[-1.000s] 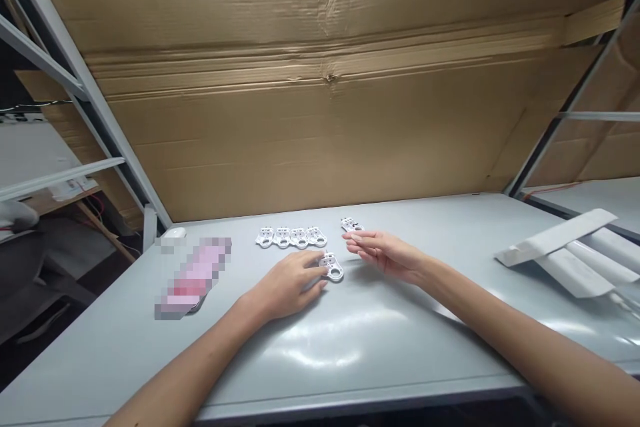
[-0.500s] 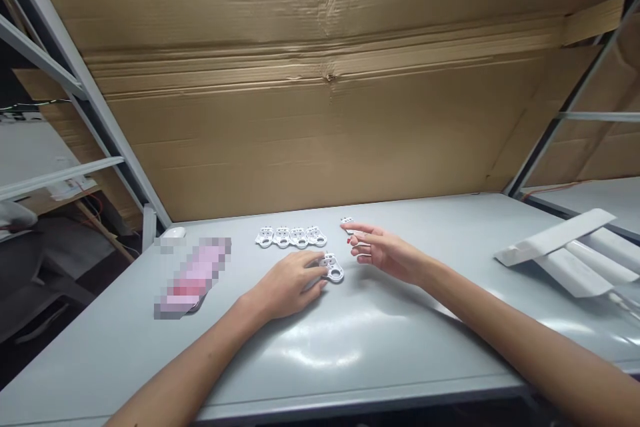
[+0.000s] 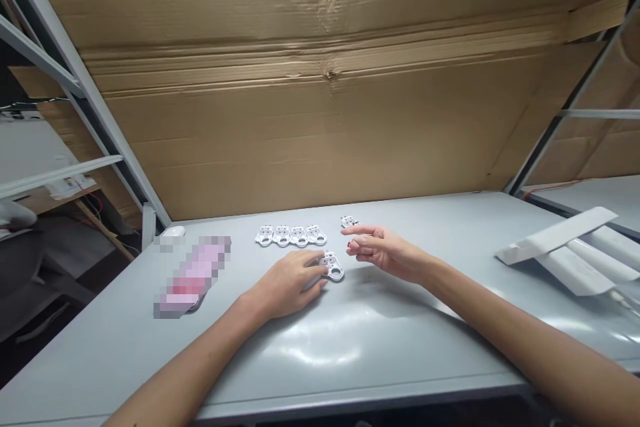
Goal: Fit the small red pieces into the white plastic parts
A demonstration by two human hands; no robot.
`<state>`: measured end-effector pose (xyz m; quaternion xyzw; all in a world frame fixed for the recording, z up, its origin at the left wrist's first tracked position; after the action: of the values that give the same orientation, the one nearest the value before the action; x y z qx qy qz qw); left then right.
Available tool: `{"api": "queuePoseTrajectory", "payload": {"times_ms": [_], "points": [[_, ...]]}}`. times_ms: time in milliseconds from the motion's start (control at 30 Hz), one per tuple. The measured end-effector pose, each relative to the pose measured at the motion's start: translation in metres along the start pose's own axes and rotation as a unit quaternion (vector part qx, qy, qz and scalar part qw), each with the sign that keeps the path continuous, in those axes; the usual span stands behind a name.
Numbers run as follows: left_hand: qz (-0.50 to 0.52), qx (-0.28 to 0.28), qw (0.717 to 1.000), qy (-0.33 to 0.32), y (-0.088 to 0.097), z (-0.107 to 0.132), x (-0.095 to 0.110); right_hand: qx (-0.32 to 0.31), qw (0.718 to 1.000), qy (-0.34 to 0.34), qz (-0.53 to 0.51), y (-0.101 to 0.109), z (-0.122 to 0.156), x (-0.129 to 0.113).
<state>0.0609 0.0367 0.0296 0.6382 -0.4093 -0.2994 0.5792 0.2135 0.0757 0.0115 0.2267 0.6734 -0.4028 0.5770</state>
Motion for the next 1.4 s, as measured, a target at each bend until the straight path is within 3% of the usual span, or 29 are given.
{"api": "queuePoseTrajectory", "payload": {"times_ms": [167, 267, 333, 400, 467, 633, 833, 1000, 1400], "points": [[0.0, -0.003, 1.0, 0.001, 0.001, 0.0, 0.001, -0.003, 0.997, 0.009, 0.076, 0.002, 0.0, -0.002], [-0.004, -0.007, 1.0, 0.005, 0.001, -0.001, 0.001, -0.002, 0.977, 0.021, 0.211, 0.005, 0.002, -0.01], [-0.006, -0.009, 1.0, 0.007, 0.001, -0.001, 0.001, 0.019, 0.929, 0.04, 0.368, 0.009, 0.006, -0.021], [-0.005, -0.008, 1.0, 0.007, 0.001, 0.0, 0.001, 0.051, 0.847, 0.059, 0.526, 0.013, 0.013, -0.035], [-0.004, -0.005, 1.0, 0.008, 0.0, 0.0, 0.0, 0.067, 0.78, 0.061, 0.62, 0.017, 0.018, -0.044], [0.0, 0.0, 1.0, 0.01, -0.001, 0.001, -0.003, 0.077, 0.702, 0.012, 0.708, 0.032, 0.025, -0.049], [-0.003, -0.004, 1.0, 0.015, -0.001, 0.001, -0.002, 0.095, 0.627, -0.029, 0.772, 0.044, 0.022, -0.041], [-0.007, -0.008, 1.0, 0.011, 0.0, 0.0, -0.001, 0.145, 0.606, -0.032, 0.781, 0.048, 0.019, -0.04], [-0.005, 0.001, 1.0, 0.008, 0.002, 0.0, 0.0, 0.169, 0.654, -0.004, 0.737, 0.05, 0.02, -0.04]]}}
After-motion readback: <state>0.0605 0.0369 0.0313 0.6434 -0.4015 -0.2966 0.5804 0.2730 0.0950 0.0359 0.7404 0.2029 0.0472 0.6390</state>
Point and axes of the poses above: each hand's wrist, its own z-axis away from the middle knuckle, its own y-axis out of the back of the hand, x = y × z, the point moved 8 cm from there along -z, towards the middle knuckle, and after that the axes turned 10 degrees about -x, right-handed, at the moved point
